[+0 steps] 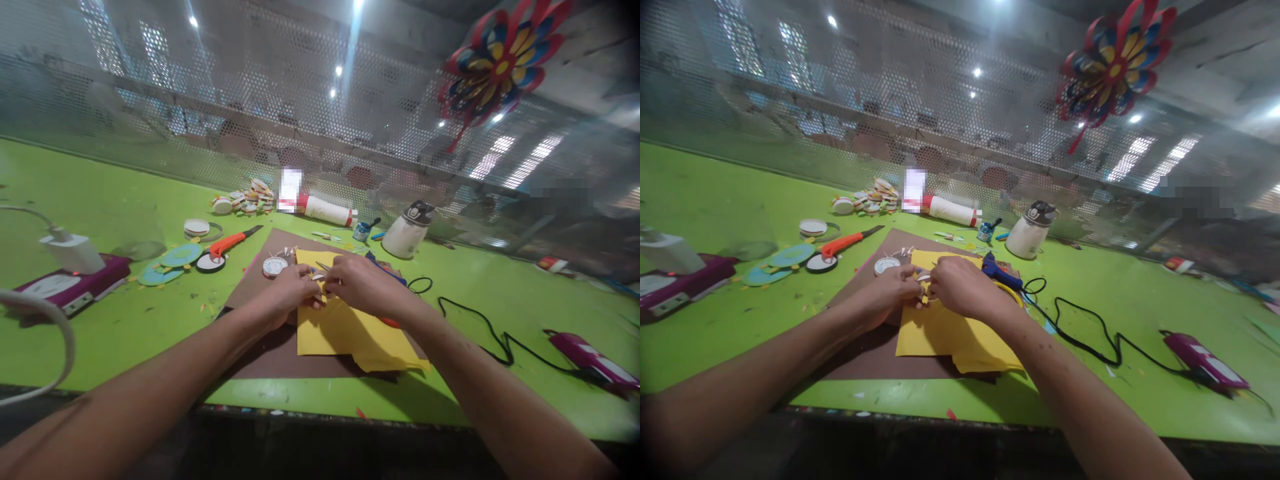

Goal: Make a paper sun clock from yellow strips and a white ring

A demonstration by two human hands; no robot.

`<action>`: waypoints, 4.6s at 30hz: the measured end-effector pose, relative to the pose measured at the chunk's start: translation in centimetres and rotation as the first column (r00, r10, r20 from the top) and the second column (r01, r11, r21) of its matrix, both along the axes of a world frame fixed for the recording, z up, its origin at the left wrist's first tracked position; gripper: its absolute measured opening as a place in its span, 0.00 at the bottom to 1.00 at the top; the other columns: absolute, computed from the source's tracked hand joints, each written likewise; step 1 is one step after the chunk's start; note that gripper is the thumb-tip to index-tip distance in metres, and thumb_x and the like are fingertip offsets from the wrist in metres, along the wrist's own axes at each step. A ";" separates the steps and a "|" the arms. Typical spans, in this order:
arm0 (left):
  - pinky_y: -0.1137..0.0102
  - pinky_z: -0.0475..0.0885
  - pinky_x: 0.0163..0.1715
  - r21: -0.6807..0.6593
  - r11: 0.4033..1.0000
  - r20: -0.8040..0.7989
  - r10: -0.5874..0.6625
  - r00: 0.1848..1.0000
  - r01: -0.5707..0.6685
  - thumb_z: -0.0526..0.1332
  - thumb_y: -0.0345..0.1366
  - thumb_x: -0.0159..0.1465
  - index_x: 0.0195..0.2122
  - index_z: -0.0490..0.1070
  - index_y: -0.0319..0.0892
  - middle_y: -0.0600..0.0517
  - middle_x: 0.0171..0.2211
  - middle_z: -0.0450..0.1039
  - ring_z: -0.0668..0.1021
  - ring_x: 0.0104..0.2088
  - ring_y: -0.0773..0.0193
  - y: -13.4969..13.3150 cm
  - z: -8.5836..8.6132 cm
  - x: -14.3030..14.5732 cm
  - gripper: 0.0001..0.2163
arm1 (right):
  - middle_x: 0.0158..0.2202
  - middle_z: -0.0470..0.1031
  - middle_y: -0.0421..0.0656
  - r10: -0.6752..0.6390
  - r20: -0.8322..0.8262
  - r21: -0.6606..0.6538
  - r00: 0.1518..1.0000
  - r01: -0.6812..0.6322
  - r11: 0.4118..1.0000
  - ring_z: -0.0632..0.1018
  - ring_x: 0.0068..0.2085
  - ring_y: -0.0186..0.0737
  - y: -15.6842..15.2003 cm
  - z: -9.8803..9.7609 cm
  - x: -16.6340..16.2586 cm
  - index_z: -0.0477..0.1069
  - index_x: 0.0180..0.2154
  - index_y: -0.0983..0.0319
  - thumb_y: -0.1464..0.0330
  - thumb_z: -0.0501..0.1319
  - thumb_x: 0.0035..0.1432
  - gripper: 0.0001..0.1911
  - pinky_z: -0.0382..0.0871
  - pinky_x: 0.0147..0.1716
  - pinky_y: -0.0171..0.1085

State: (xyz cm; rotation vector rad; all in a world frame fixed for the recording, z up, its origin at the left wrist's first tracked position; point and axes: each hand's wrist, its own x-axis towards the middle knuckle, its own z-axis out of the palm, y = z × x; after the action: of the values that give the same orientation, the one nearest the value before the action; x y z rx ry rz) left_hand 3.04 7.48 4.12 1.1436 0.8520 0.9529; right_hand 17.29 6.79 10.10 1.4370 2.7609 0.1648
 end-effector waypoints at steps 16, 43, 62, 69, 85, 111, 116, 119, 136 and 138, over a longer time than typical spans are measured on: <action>0.72 0.68 0.24 0.010 0.999 0.007 -0.046 0.999 0.046 0.60 0.23 0.45 0.30 0.65 0.38 0.55 0.21 0.69 0.72 0.20 0.70 0.2 -0.5 0.0 0.10 | 0.35 0.74 0.49 -0.014 -0.014 0.020 1.000 0.014 1.000 0.73 0.38 0.41 -0.2 -0.2 -0.7 0.75 0.38 0.65 0.70 0.59 0.55 0.09 0.56 0.31 0.34; 0.72 0.68 0.25 0.023 0.997 -0.013 -0.071 0.997 0.071 0.56 0.20 0.44 0.35 0.68 0.36 0.56 0.22 0.67 0.71 0.20 0.71 0.2 -0.3 -0.1 0.15 | 0.33 0.72 0.45 -0.072 -0.195 -0.014 0.978 0.071 0.997 0.71 0.34 0.38 -0.2 -0.8 -0.3 0.73 0.34 0.62 0.72 0.58 0.54 0.07 0.56 0.30 0.33; 0.74 0.67 0.23 0.018 0.998 -0.007 -0.054 0.999 0.054 0.55 0.20 0.41 0.32 0.69 0.35 0.55 0.20 0.68 0.70 0.19 0.71 0.0 0.1 0.0 0.16 | 0.27 0.69 0.43 0.036 -0.161 0.107 0.986 -0.019 0.994 0.69 0.29 0.36 0.1 -1.9 -0.4 0.73 0.26 0.63 0.74 0.55 0.55 0.10 0.53 0.27 0.35; 0.71 0.70 0.25 -0.048 0.998 -0.004 -0.048 0.999 0.048 0.56 0.20 0.43 0.34 0.68 0.37 0.55 0.20 0.67 0.69 0.18 0.70 0.2 -0.3 -0.2 0.16 | 0.29 0.71 0.44 0.000 -0.247 0.139 0.969 0.035 0.990 0.69 0.31 0.37 0.1 -1.8 0.3 0.73 0.28 0.65 0.75 0.55 0.57 0.09 0.55 0.29 0.34; 0.76 0.71 0.22 -0.164 0.977 0.036 -0.135 0.990 0.139 0.55 0.19 0.51 0.43 0.66 0.34 0.45 0.30 0.75 0.78 0.24 0.67 0.1 0.2 -0.4 0.17 | 0.28 0.68 0.42 0.025 -0.496 0.212 0.868 0.093 0.973 0.67 0.30 0.36 0.9 -2.6 1.6 0.67 0.28 0.64 0.78 0.55 0.54 0.06 0.58 0.30 0.34; 0.77 0.72 0.21 -0.188 0.969 0.068 -0.148 0.987 0.158 0.58 0.20 0.51 0.42 0.70 0.33 0.43 0.33 0.77 0.78 0.27 0.66 0.4 0.3 -0.6 0.16 | 0.27 0.74 0.41 -0.258 -0.918 -0.253 0.301 0.058 0.966 0.74 0.28 0.34 2.2 -5.1 3.1 0.72 0.38 0.66 0.68 0.64 0.45 0.16 0.69 0.31 0.36; 0.78 0.71 0.20 -0.209 0.971 0.057 -0.106 0.993 0.116 0.58 0.20 0.51 0.41 0.69 0.33 0.44 0.29 0.76 0.77 0.23 0.68 0.2 0.9 -0.6 0.15 | 0.27 0.74 0.41 -0.300 -0.930 -0.306 0.212 0.009 0.952 0.75 0.29 0.34 1.8 -4.8 3.5 0.74 0.39 0.66 0.68 0.67 0.42 0.18 0.71 0.32 0.37; 0.77 0.72 0.20 -0.221 0.970 0.070 -0.091 0.993 0.104 0.57 0.19 0.50 0.41 0.69 0.33 0.45 0.28 0.76 0.77 0.23 0.67 0.1 0.9 -0.5 0.16 | 0.28 0.75 0.42 -0.285 -0.939 -0.290 0.191 0.006 0.957 0.75 0.30 0.34 1.8 -4.9 3.5 0.74 0.38 0.65 0.69 0.67 0.42 0.17 0.71 0.33 0.37; 0.74 0.74 0.24 -0.273 0.959 0.028 -0.069 0.997 0.074 0.57 0.20 0.50 0.27 0.69 0.33 0.44 0.28 0.75 0.76 0.24 0.67 -0.3 1.2 0.1 0.05 | 0.32 0.78 0.42 0.047 -0.850 0.106 0.525 0.082 0.991 0.77 0.31 0.35 1.3 -5.3 2.8 0.75 0.36 0.62 0.75 0.61 0.50 0.09 0.73 0.34 0.36; 0.74 0.74 0.24 -0.261 0.963 0.014 -0.059 0.998 0.060 0.57 0.20 0.50 0.26 0.69 0.34 0.45 0.28 0.75 0.76 0.25 0.67 -0.4 1.3 0.1 0.05 | 0.31 0.78 0.42 0.026 -0.846 0.083 0.532 0.083 0.993 0.77 0.31 0.36 1.4 -5.2 2.8 0.75 0.36 0.62 0.75 0.62 0.50 0.09 0.72 0.34 0.37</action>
State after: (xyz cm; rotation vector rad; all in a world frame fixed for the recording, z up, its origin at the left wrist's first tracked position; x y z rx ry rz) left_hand 3.18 7.10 5.37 0.9328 0.9047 0.7681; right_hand 20.06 8.16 4.86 2.0057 3.4811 -0.5754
